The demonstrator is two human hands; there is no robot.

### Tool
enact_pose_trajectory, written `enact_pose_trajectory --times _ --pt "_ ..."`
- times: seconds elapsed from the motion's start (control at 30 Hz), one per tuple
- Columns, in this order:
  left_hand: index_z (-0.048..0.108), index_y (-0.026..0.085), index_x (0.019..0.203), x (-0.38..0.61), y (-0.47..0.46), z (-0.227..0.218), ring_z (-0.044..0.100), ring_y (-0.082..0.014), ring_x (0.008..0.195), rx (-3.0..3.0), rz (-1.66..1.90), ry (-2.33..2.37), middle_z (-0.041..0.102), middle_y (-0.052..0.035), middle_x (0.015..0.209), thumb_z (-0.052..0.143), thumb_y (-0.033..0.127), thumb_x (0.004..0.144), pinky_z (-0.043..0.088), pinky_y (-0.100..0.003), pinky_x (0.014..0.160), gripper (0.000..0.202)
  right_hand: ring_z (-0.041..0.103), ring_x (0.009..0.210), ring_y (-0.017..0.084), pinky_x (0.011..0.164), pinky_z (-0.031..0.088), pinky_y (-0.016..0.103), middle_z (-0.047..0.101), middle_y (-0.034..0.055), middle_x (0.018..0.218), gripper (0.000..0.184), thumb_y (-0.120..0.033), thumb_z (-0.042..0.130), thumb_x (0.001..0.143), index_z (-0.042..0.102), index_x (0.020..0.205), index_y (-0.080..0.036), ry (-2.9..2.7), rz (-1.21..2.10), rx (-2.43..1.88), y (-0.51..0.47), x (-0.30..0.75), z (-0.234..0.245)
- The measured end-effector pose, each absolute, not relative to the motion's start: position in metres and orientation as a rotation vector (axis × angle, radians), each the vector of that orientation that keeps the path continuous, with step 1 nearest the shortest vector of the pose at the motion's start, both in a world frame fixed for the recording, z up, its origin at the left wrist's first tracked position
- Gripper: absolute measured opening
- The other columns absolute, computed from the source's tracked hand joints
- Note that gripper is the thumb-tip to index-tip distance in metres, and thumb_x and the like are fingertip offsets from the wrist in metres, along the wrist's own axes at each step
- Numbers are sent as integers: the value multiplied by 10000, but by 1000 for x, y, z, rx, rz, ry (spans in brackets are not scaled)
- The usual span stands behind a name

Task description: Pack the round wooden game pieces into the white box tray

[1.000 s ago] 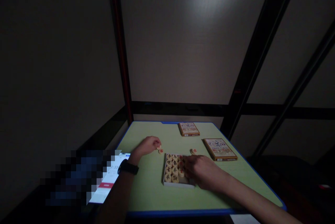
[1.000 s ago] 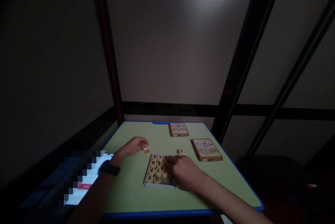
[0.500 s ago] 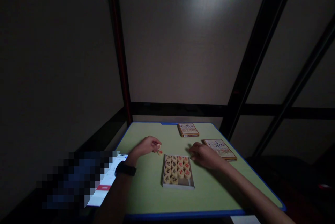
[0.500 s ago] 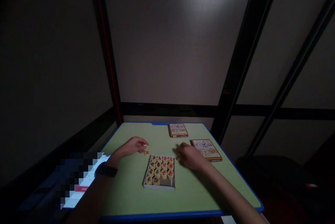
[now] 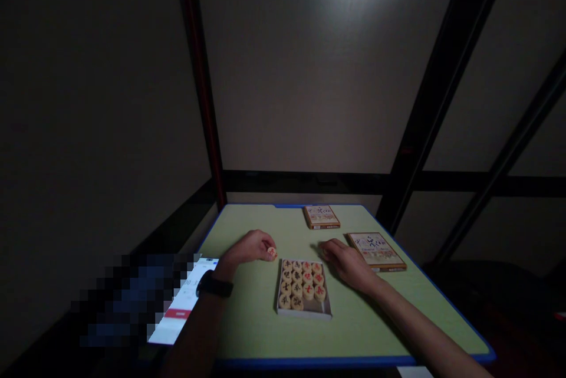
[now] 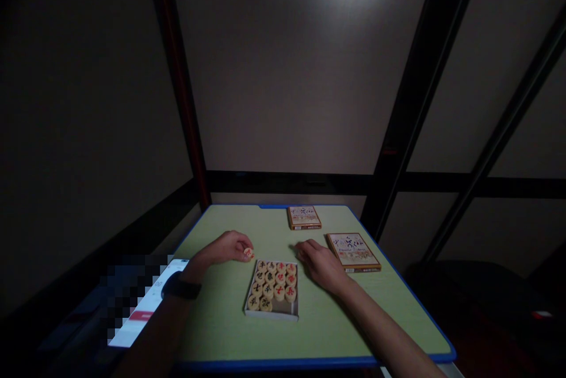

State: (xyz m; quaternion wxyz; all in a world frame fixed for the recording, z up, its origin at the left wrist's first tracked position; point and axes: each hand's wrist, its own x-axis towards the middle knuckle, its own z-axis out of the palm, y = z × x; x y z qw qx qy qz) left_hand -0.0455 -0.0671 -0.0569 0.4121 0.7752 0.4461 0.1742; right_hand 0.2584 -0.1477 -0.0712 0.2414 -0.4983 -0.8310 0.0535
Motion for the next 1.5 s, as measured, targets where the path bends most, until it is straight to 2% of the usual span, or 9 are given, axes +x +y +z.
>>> enact_pose_trajectory --times 0.2,0.33,0.67,0.8,0.93,1.07,1.13,1.33,1.5 --pt "751 149 889 -42 -69 -58 657 -200 795 2030 423 1141 753 -51 851 763 266 553 471 -249 667 356 643 878 201 782 509 327 684 93 1007 235 -297 499 966 583 1148 -175 -2149 322 -1228 -175 243 -47" --pt "749 141 880 -39 -69 -60 650 -200 782 2076 419 1152 741 -41 819 756 251 544 458 -248 659 354 635 1023 194 890 488 303 682 74 1147 232 -256 583 926 605 1153 -217 -2388 522 -1088 -213 221 -27" --pt "724 137 795 -37 -69 -64 626 -177 715 2136 426 1208 720 -37 772 713 286 594 423 -238 606 250 653 976 228 840 500 318 685 100 1103 294 -210 581 900 620 1189 -183 -2586 375 -1123 -219 206 -36" --pt "725 147 792 -37 -69 -65 631 -182 729 2177 433 1221 727 -40 783 706 287 595 428 -238 614 242 660 920 212 810 508 302 701 89 1015 220 -196 596 893 640 1107 -171 -2506 412 -1116 -218 210 -33" --pt "725 144 793 -38 -68 -65 636 -184 732 2177 429 1223 731 -45 803 699 299 598 431 -244 628 250 661 984 190 880 495 292 711 81 1046 160 -193 594 917 649 1067 -187 -2356 499 -1037 -216 218 -23" --pt "716 145 773 -37 -69 -65 631 -177 711 2174 430 1232 726 -42 781 694 306 605 423 -240 612 234 667 896 194 808 506 283 706 85 970 119 -228 636 902 673 1002 -175 -2325 476 -1084 -215 224 -23" --pt "709 144 758 -37 -69 -64 629 -174 699 2173 435 1240 721 -40 764 684 294 611 419 -237 602 212 665 894 204 798 510 289 705 88 974 108 -234 656 886 678 972 -173 -2351 488 -1088 -215 223 -27" --pt "706 142 775 -36 -72 -58 632 -168 701 2181 470 1232 718 -37 760 657 236 620 426 -235 616 188 639 1033 219 915 499 334 692 113 1093 126 -239 615 912 671 1003 -174 -2412 520 -1015 -217 215 -29" --pt "709 155 791 -37 -70 -60 641 -174 742 2175 527 1231 717 -25 759 671 214 601 434 -226 619 202 637 995 206 878 504 329 677 109 1076 150 -188 598 911 662 1046 -179 -2354 510 -1042 -216 221 -26"
